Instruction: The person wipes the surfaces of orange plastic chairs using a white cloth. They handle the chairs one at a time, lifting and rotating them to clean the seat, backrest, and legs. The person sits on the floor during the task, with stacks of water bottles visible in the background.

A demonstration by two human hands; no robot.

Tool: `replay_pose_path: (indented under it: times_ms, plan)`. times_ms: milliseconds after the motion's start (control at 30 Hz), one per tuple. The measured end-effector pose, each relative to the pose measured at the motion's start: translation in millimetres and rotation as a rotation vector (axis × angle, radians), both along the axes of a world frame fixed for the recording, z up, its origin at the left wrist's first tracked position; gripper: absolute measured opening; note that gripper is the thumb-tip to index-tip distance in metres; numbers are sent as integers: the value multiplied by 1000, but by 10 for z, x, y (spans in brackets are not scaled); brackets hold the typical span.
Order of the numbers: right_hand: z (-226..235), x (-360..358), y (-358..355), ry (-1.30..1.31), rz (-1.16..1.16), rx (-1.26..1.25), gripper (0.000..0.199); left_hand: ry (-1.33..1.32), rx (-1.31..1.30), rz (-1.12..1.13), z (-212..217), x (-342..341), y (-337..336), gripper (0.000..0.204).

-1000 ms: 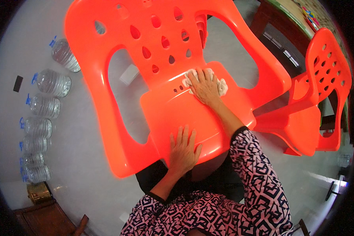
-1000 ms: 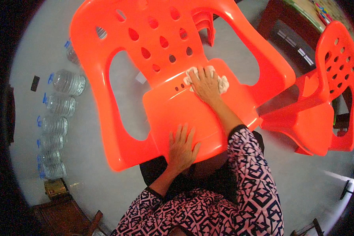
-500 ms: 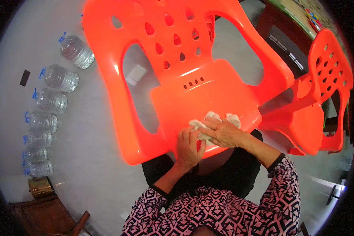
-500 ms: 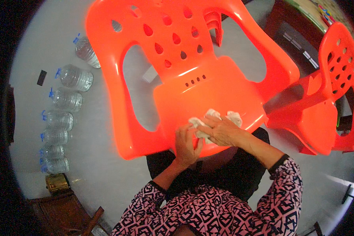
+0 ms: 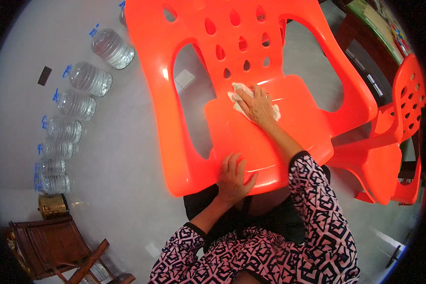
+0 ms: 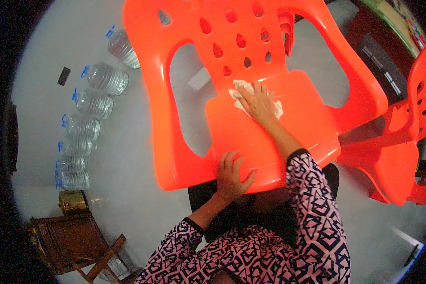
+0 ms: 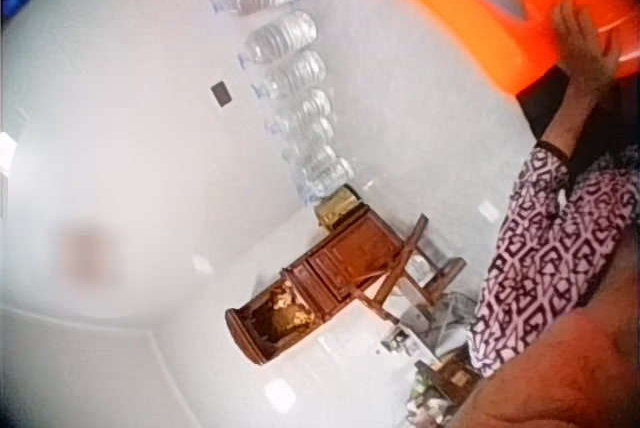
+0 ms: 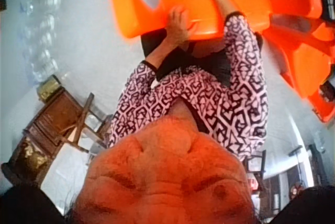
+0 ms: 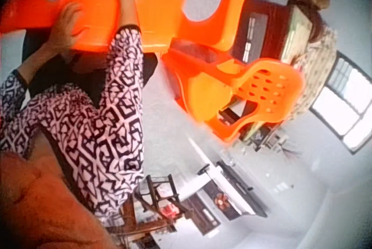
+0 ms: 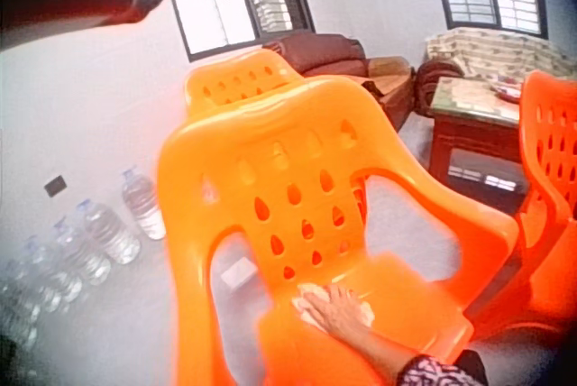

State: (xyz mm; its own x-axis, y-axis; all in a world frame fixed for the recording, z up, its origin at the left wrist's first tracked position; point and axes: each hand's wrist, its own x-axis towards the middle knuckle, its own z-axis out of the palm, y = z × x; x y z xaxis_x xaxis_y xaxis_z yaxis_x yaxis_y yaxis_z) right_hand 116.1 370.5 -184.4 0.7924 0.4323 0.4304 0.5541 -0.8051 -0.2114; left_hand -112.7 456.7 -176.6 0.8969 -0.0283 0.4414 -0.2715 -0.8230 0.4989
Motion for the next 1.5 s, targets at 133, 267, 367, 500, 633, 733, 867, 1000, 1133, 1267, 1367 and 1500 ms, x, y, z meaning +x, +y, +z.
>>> replay_pose_path:
  times_ms: [133, 267, 367, 500, 633, 733, 867, 1000, 1133, 1267, 1367, 1500]
  plan:
    - [-140, 43, 289, -51, 263, 298, 35, -18, -33, -21, 32, 47, -80, 62]
    - [-52, -536, 471, 101, 521, 157, 38, -107, -31, -4, 23, 38, -31, 66]
    - [-15, -808, 165, 121, 686, 68, 42, -142, -10, -33, 80, 31, -13, 70]
    - [147, -1255, -372, 253, 744, 51, 36, -233, -29, -55, -78, 19, -10, 75]
    - [308, -1448, -622, 208, 772, -169, 26, -180, -117, -146, 20, -18, 5, 79]
    - [315, -1396, -561, 230, 711, -170, 22, -174, -126, -121, -28, 19, -6, 78]
    - [90, -1025, -315, 128, 595, -32, 29, -113, -125, -69, 4, -3, -31, 72]
    - [-49, -493, -142, -13, 442, -10, 35, -84, -67, 1, -8, -16, -81, 55]
    - [-2, -303, -11, -60, 244, 34, 35, -47, -9, 2, -58, 7, -87, 39]
    - [22, -509, -198, -8, 267, -70, 38, -41, -3, -11, -62, 53, -99, 33]
    - [98, -853, -548, 90, 363, -143, 38, -61, -4, -8, -85, 74, -83, 31]
    - [450, -1376, -1007, 137, 445, -209, 37, -62, 0, -11, -11, 59, -61, 28]
